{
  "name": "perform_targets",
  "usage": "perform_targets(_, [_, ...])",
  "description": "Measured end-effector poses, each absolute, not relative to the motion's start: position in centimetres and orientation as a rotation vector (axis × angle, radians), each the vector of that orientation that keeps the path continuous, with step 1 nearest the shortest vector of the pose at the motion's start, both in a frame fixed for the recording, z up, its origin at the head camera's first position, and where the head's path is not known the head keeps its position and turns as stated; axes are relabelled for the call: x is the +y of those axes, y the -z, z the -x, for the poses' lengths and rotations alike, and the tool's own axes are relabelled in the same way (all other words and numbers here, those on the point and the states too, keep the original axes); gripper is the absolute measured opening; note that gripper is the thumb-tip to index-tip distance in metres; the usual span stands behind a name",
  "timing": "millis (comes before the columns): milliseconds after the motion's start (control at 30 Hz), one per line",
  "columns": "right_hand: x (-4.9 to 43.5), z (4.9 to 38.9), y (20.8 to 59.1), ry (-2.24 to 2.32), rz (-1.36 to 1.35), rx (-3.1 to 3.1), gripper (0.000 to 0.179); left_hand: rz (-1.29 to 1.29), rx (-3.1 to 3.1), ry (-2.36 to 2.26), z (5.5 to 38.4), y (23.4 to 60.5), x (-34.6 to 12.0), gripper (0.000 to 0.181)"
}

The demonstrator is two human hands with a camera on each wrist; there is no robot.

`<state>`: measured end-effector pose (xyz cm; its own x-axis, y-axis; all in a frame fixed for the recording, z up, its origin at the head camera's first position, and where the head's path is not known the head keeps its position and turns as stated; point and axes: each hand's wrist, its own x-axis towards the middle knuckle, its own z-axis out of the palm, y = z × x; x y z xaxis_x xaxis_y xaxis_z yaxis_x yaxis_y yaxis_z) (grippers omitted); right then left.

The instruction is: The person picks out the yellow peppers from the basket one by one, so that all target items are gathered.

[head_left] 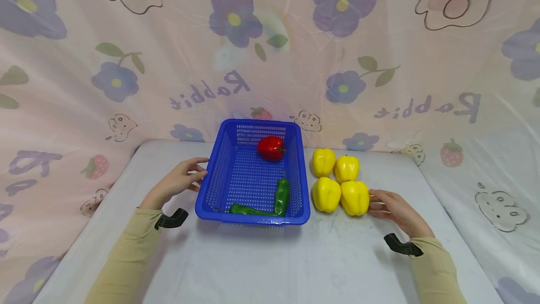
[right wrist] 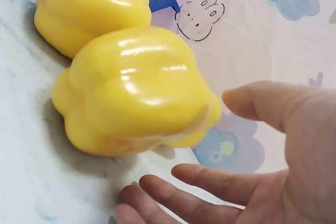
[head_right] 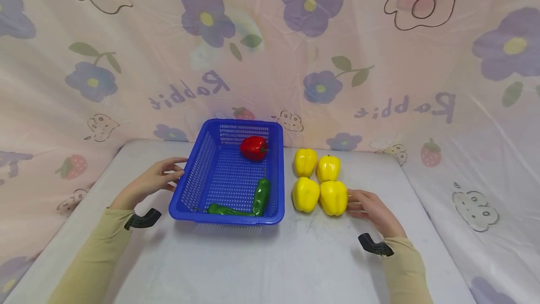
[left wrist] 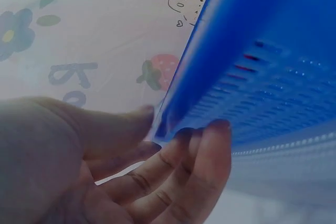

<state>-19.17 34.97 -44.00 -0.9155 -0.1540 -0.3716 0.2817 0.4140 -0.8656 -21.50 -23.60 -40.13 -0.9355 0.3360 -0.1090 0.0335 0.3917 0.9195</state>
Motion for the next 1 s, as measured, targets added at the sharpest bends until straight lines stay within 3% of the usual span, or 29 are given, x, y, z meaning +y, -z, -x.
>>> perform_targets(567, [35.6,20.2,41.1,1.324,-0.008,2.583,0.074,-0.298,2.416,-1.526,19.3,42.7,-27.0,0.044])
perform_targets(1000, [35.9,22.3,41.2,0.745,0.274,3.105,0.068,-0.388,3.041,-0.991,20.9,43.8,-27.4,0.046])
